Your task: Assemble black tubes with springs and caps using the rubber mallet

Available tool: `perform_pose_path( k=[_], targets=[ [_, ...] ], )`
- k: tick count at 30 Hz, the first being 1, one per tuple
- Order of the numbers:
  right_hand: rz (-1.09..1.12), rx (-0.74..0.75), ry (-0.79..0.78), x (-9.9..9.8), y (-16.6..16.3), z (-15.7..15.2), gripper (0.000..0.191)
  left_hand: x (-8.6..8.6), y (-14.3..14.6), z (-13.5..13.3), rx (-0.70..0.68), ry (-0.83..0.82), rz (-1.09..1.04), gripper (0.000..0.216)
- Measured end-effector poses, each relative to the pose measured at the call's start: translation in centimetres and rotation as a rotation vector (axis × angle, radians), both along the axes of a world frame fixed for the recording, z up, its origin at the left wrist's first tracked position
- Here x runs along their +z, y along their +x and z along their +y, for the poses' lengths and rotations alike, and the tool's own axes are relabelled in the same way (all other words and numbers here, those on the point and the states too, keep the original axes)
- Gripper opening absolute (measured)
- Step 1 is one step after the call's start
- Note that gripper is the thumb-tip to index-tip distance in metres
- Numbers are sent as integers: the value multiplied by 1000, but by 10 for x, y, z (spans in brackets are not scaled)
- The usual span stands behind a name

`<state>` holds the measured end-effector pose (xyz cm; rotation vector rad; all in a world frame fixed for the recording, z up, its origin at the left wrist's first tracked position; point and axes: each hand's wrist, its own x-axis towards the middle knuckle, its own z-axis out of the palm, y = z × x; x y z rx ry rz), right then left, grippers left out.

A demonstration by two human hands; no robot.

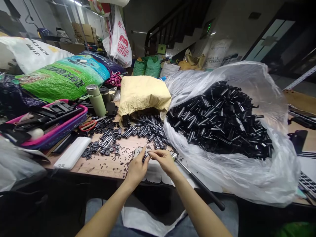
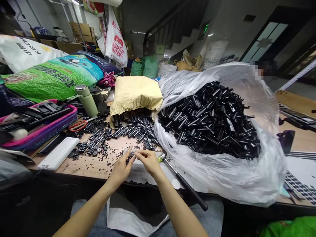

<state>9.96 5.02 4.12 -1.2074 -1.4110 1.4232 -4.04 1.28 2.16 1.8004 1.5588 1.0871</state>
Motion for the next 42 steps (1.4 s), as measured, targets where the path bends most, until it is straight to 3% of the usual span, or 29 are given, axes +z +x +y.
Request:
perform_pose_path(
  k=[4,10,14,18,23,29,35,42],
  targets=[
    [-565,-1,331,5,-14,26,31,-1,-2,4,40,-17,-156,34],
    [-788,-88,356,-10,-54,76,22,3,-17,0,116,-73,-264,31],
    [-672,-91,300,-15,-61,79,21,9,-26,0,154,-3,-220,30],
    [-405,-72,172,-7,-50,61,6,9,-26,3,140,27,-158,31],
    [-1,-35,-98,0,-25,25,25,6,-12,3,31,42,-98,36],
    [277,-125,-294,4,6,1,29,9,12,-2,-63,65,-35,34],
    [347,-213,-296,6,26,-8,26,8,31,-3,-140,81,-8,35],
    [236,-240,-81,14,39,-25,18,5,45,-4,-187,94,-41,37]
  ],
)
